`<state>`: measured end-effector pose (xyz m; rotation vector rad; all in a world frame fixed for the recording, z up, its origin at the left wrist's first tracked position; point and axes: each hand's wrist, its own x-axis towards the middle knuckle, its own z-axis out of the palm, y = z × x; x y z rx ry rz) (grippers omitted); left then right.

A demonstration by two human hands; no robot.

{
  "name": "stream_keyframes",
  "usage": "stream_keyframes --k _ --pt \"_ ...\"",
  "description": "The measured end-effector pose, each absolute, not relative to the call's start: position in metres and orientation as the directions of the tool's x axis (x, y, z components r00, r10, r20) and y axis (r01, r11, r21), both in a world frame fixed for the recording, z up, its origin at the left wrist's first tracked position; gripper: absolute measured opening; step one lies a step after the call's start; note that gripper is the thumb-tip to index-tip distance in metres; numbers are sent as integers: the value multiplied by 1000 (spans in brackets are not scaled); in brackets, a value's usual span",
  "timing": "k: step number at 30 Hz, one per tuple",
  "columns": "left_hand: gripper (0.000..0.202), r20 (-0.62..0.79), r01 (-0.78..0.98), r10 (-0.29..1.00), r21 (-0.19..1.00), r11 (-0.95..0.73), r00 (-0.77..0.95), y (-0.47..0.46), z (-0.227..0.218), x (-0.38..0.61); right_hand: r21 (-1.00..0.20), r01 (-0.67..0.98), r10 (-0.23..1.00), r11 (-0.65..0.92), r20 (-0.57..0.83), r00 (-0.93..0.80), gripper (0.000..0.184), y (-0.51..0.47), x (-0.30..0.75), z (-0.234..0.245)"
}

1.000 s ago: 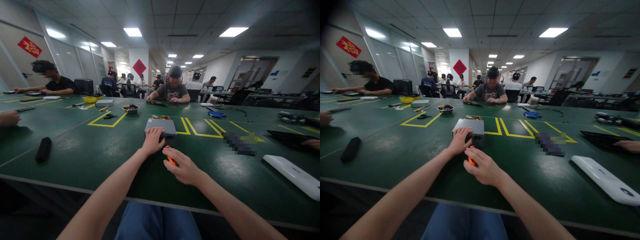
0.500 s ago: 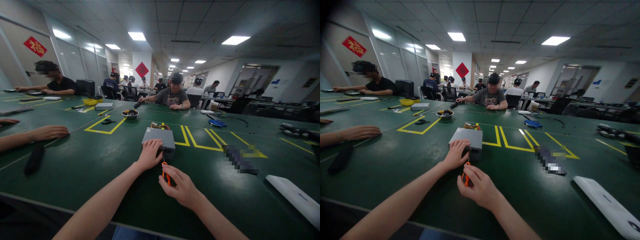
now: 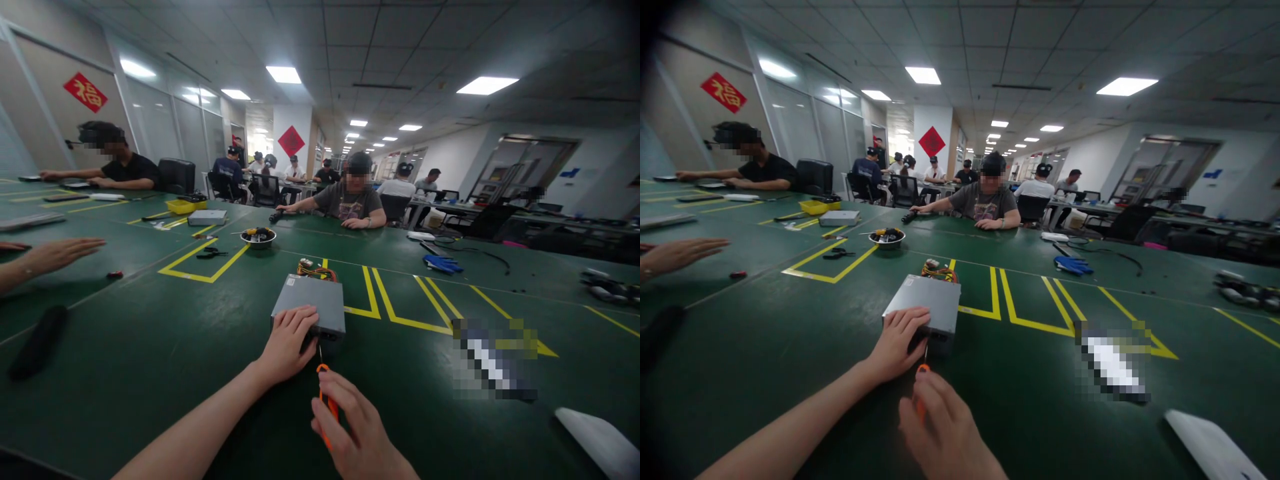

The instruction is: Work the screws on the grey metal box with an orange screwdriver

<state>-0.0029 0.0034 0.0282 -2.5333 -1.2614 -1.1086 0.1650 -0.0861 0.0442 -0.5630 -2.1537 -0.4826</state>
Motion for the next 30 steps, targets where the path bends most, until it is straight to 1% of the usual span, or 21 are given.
stream_keyframes --k 1,3,4,6,7,9,12,16,18,21,22,23,24,26,28,30 --pt "33 648 729 654 218 -649 389 3 28 -3 120 535 234 836 804 -546 23 -87 166 47" --pt "32 648 731 657 219 -646 385 3 28 -3 -29 534 344 845 794 -502 31 -88 168 52" --pt "32 649 732 656 219 -645 385 3 28 -2 -60 520 352 852 802 -483 32 -88 169 53" --pt "32 654 734 658 223 -641 375 2 28 -2 -13 519 292 855 838 -461 31 -88 170 51" --pt "32 653 736 657 221 -640 376 2 28 -2 27 508 260 861 835 -485 32 -87 171 48" --pt "32 656 743 657 215 -634 372 2 28 -2 40 499 256 866 821 -510 32 -86 173 42" --pt "33 652 746 656 204 -634 380 3 27 -2 93 452 200 887 806 -558 27 -84 175 36" --pt "35 664 743 646 200 -639 377 5 26 -3 158 518 145 841 856 -496 23 -83 174 37" --pt "33 687 719 606 172 -673 403 6 24 -4 180 538 127 823 866 -483 22 -83 172 39" --pt "16 724 618 461 61 -784 513 5 21 -4 202 547 104 812 873 -476 21 -85 170 39" --pt "10 732 591 424 37 -806 533 5 20 -4 207 545 101 813 871 -482 21 -85 170 38" --pt "9 740 574 401 25 -819 540 4 19 -3 214 539 99 815 865 -492 21 -86 170 37" --pt "13 742 573 403 32 -819 535 4 19 -3 217 533 105 818 855 -508 21 -87 170 37" --pt "16 740 582 427 58 -811 520 2 19 -3 217 530 142 820 819 -556 22 -90 171 35" --pt "17 708 591 458 71 -803 537 -1 20 -4 216 525 189 823 767 -613 25 -92 172 34" --pt "16 678 600 486 83 -796 552 -3 21 -5 223 496 210 839 708 -674 28 -95 174 34"
